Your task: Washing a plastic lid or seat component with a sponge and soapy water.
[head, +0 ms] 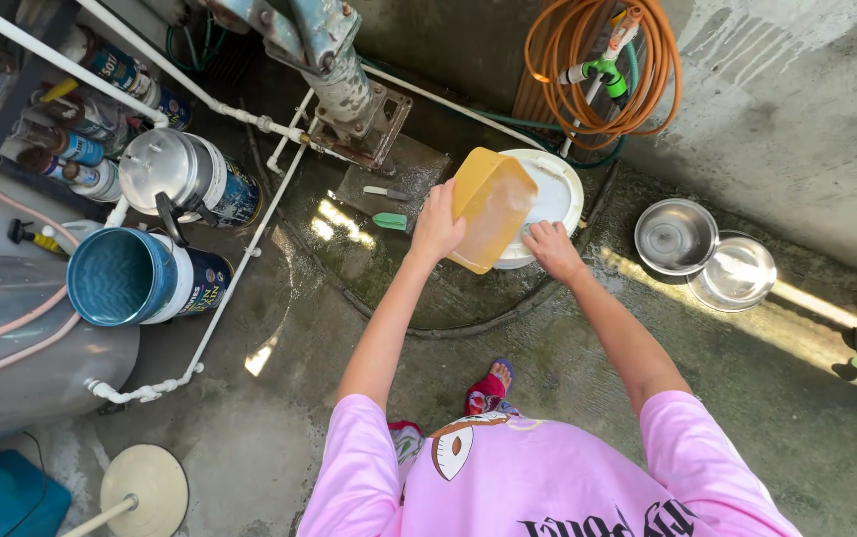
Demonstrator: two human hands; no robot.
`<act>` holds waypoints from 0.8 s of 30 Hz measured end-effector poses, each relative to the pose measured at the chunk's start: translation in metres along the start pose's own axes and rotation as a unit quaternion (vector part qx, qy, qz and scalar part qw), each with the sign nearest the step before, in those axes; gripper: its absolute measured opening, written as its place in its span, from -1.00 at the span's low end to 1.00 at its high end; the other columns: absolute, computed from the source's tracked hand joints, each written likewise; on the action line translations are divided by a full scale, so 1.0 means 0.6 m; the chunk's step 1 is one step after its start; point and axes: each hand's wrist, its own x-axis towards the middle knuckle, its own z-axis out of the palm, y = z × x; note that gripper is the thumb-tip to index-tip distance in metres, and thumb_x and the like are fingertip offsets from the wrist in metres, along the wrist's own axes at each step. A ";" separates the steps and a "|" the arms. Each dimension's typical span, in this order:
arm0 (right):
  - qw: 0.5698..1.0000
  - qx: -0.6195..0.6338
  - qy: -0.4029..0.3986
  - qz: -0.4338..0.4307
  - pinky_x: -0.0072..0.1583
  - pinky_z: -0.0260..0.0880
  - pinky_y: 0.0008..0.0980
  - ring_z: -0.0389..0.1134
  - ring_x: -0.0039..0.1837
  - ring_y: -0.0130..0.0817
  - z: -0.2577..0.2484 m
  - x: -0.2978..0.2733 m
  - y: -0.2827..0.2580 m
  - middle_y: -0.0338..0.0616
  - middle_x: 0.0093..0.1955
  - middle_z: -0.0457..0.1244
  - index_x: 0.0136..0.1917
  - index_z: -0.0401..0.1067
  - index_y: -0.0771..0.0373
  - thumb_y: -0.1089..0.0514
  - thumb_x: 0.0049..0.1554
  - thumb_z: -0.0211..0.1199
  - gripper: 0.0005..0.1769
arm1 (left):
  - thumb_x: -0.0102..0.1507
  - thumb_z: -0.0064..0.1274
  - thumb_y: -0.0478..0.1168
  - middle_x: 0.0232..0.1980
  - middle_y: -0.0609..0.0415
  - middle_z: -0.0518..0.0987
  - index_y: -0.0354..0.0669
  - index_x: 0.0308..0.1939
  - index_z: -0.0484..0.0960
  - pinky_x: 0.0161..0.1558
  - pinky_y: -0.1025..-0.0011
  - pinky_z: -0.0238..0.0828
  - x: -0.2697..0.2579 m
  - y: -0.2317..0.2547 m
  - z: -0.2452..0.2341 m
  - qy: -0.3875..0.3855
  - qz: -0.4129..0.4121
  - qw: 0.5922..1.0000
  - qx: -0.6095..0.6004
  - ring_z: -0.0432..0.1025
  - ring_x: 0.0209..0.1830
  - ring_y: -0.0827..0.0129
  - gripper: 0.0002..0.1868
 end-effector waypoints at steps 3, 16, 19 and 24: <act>1.000 0.004 -0.001 0.031 0.12 0.21 -0.12 0.24 0.18 -0.19 -0.006 0.004 0.011 -0.13 0.05 0.19 0.03 0.39 0.16 0.27 -0.14 0.31 -0.59 | 0.17 0.03 -0.30 0.26 -0.26 0.38 -0.29 0.45 0.21 0.27 0.07 0.33 0.012 0.008 0.008 0.017 0.000 0.999 -0.032 0.35 0.27 -0.15 -0.26; 0.978 0.104 -0.019 0.180 0.01 0.31 -0.01 0.26 0.18 -0.03 0.057 0.019 0.012 -0.04 0.04 0.19 -0.01 0.44 0.18 0.26 -0.20 0.43 -0.56 | 0.17 0.00 -0.29 0.23 -0.26 0.40 -0.25 0.43 0.26 0.24 0.08 0.33 0.057 -0.013 -0.013 0.021 -0.100 0.994 -0.045 0.38 0.23 -0.16 -0.29; 0.941 0.206 0.003 0.268 0.13 0.38 0.00 0.29 0.17 0.09 0.086 0.030 0.012 0.06 0.01 0.22 -0.02 0.52 0.21 0.25 -0.22 0.41 -0.59 | 0.20 0.01 -0.24 0.27 -0.26 0.39 -0.24 0.41 0.27 0.24 0.06 0.31 0.073 -0.020 -0.014 0.023 -0.146 0.988 -0.041 0.38 0.22 -0.18 -0.32; 0.730 0.460 -0.019 0.504 0.12 0.50 -0.19 0.50 0.11 -0.06 0.127 0.043 0.035 0.16 0.10 0.41 0.17 0.50 0.35 0.14 -0.10 0.42 -0.45 | 0.23 0.02 -0.19 0.26 -0.26 0.39 -0.26 0.41 0.26 0.26 0.09 0.31 0.102 -0.022 0.003 0.018 -0.167 0.985 -0.049 0.39 0.24 -0.17 -0.33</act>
